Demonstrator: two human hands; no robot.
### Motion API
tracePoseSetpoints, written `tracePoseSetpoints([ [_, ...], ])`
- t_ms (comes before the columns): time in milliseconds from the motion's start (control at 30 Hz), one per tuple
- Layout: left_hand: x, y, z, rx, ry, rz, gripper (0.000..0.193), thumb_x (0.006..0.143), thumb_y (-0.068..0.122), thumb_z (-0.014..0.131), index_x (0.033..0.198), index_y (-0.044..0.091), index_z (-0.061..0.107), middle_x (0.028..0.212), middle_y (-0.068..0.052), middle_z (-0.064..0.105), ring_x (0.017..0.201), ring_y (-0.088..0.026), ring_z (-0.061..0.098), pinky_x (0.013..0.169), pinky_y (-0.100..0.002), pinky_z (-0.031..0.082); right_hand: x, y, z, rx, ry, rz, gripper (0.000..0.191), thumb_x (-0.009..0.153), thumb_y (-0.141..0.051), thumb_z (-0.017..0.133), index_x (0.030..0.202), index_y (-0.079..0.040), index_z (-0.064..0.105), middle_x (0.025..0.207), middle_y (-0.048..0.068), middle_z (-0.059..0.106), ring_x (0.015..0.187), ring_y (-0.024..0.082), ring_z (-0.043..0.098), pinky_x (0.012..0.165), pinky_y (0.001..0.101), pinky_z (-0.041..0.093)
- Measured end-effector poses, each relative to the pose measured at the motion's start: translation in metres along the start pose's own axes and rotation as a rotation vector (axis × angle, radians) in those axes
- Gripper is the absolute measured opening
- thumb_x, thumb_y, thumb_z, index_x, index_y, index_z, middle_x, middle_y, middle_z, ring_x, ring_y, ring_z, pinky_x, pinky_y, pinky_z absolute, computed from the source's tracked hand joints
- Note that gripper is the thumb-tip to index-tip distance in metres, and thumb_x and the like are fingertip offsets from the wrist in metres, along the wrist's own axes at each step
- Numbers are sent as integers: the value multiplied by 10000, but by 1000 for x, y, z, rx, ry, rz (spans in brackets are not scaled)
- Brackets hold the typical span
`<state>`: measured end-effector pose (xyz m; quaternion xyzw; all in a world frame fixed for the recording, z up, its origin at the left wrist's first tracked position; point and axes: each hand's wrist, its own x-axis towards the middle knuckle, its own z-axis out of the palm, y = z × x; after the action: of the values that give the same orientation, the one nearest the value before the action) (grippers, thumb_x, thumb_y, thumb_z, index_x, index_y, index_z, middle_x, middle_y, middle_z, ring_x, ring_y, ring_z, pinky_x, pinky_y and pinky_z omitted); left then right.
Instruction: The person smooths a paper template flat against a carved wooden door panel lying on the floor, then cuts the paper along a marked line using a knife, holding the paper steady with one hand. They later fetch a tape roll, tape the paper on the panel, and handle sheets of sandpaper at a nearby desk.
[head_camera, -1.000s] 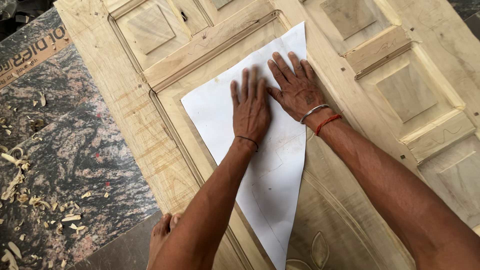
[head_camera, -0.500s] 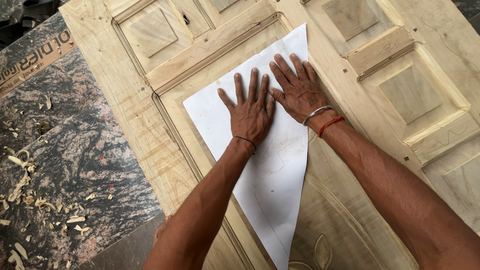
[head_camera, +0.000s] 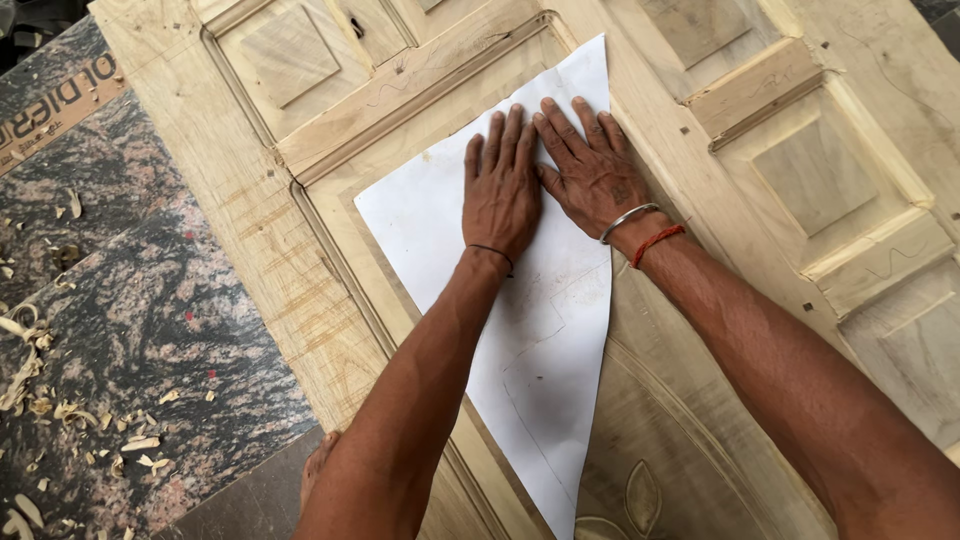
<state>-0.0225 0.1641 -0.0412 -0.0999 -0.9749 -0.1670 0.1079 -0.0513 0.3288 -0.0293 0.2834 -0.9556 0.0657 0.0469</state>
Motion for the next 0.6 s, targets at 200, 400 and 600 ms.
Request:
tracePoseSetpoints([
  [200,2,10,-12,64,-81,-52,567,1092,475,318,1618,263,330,1710,-38,201,1585,-275,85,1285,-521,40,-10,9,-20,56,4,-35,583,1090,-341,391,1609,-81,336,1689,74,278,1524,337,266,1242,464,239],
  [400,4,18,-27,99,-117,-43,617,1064,583,303,1617,312,324,1715,-58,171,1579,-313,36,1252,-615,-14,-67,0,-64,150,39,11,477,1083,-327,504,1448,-22,528,1599,163,433,1453,354,408,1195,475,363],
  [600,3,20,-29,125,-175,-16,583,1064,539,254,1604,328,312,1711,-34,155,1573,-292,40,1222,-659,-55,-168,-13,-105,304,12,155,463,1017,-281,564,1397,-18,562,1510,204,517,1360,394,503,1085,491,454],
])
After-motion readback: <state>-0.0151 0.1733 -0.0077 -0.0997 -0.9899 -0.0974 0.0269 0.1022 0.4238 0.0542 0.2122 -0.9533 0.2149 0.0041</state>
